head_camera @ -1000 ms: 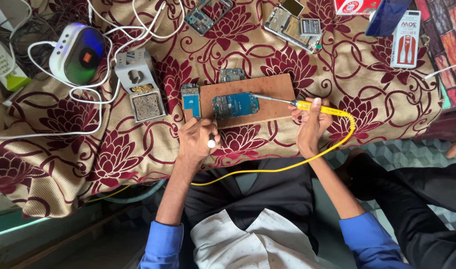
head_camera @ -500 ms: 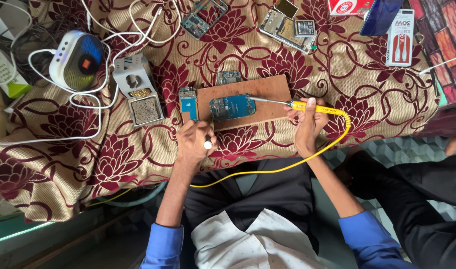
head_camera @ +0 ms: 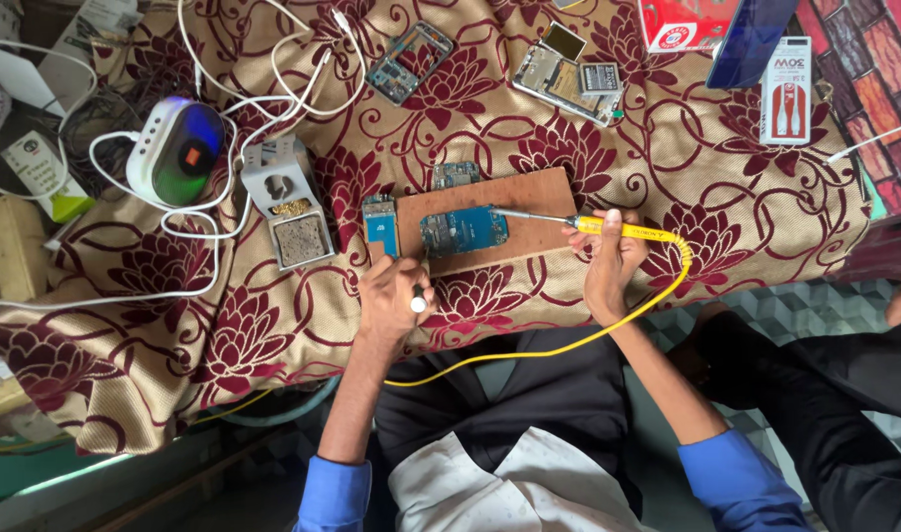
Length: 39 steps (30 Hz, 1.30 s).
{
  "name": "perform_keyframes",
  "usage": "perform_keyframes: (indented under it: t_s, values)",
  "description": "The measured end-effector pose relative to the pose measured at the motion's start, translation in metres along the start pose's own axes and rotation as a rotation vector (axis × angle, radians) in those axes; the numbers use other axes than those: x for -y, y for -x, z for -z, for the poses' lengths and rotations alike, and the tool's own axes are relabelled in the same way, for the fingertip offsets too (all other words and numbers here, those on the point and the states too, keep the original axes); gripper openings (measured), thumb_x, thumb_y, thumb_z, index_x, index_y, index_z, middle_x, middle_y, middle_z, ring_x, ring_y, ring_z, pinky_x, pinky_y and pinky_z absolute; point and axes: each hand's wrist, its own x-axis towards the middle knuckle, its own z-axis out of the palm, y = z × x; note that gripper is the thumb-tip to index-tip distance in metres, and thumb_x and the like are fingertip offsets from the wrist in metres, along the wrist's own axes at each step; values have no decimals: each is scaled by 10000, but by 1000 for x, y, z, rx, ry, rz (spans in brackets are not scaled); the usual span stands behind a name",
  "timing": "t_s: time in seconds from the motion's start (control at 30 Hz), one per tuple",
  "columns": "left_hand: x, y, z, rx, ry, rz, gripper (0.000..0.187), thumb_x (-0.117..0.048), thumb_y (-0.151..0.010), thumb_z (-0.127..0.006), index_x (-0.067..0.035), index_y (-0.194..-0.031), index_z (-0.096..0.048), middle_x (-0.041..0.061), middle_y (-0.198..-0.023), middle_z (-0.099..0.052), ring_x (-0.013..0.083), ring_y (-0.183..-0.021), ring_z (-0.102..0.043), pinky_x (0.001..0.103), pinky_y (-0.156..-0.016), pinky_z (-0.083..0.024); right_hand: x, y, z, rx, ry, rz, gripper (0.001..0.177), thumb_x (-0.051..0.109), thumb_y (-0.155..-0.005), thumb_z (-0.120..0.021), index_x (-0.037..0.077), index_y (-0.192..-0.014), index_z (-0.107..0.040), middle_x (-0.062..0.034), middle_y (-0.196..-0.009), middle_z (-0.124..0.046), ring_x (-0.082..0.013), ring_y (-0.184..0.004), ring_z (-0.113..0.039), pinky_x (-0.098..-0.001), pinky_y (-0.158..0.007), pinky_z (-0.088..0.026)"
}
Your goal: The person uses a soldering iron and solder wire to work on a blue circuit board placed on a wooden board. They repeatedly apply solder to various points on the board while holding the iron in their right hand and the solder in their left.
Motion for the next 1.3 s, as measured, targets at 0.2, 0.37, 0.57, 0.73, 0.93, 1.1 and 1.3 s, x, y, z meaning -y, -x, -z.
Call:
perform_keyframes:
  t_s: [0.2, 0.37, 0.57, 0.73, 0.93, 1.1, 1.3]
  values:
    - [0, 3, 0, -7, -3, -12, 227, -41, -889, -664, -67, -956, -449, 24, -746, -620, 148, -578, -562, 333, -582, -445, 3, 1, -1, 30, 5, 23, 268, 235, -1159, -475, -17, -1076, -510, -151, -799, -660, -188, -708, -694, -279, -631, -541]
    - [-2, 0, 2, -6, 26, -14, 239, -76, -889, -682, -65, -952, -452, 30, -743, -620, 162, -587, -563, 336, -583, -440, 6, 1, -2, 22, 35, 26, 262, 233, -1159, -480, -11, -1067, -506, -150, -800, -658, -199, -718, -696, -282, -630, -542]
    - [-1, 2, 1, 0, 2, 9, 220, -86, -944, -660, -76, -944, -440, 24, -762, -610, 147, -577, -541, 327, -580, -426, -4, 4, 7, -114, -225, -53, 314, 308, -1133, -510, 25, -998, -522, -95, -713, -575, -175, -577, -582, -322, -566, -510]
    - [-2, -1, 2, -4, -5, 5, 220, -118, -936, -668, -75, -950, -453, 20, -758, -603, 142, -578, -549, 325, -582, -430, -7, 5, 15, -160, -324, -90, 313, 312, -1135, -550, 42, -980, -519, -78, -709, -513, -187, -578, -500, -351, -579, -469]
    - [-4, -2, 6, 9, 12, 16, 221, -83, -910, -673, -69, -960, -458, 20, -777, -609, 169, -622, -583, 339, -622, -453, -9, 6, 14, -162, -306, -110, 356, 362, -1105, -562, 34, -971, -537, -77, -648, -512, -187, -554, -509, -354, -576, -482]
    - [-2, -4, 3, -1, -14, -3, 229, -45, -868, -682, -63, -933, -463, 23, -764, -613, 175, -614, -585, 348, -612, -451, -8, 2, 14, -149, -316, -116, 342, 347, -1107, -589, 37, -978, -522, -75, -656, -501, -182, -553, -497, -358, -598, -482]
    - [-1, -2, 2, -13, -18, -17, 228, -29, -854, -688, -52, -949, -482, 21, -766, -618, 177, -623, -591, 347, -623, -462, -5, 4, 11, -116, -314, -91, 312, 322, -1111, -570, 49, -968, -518, -57, -639, -475, -173, -548, -491, -354, -588, -480]
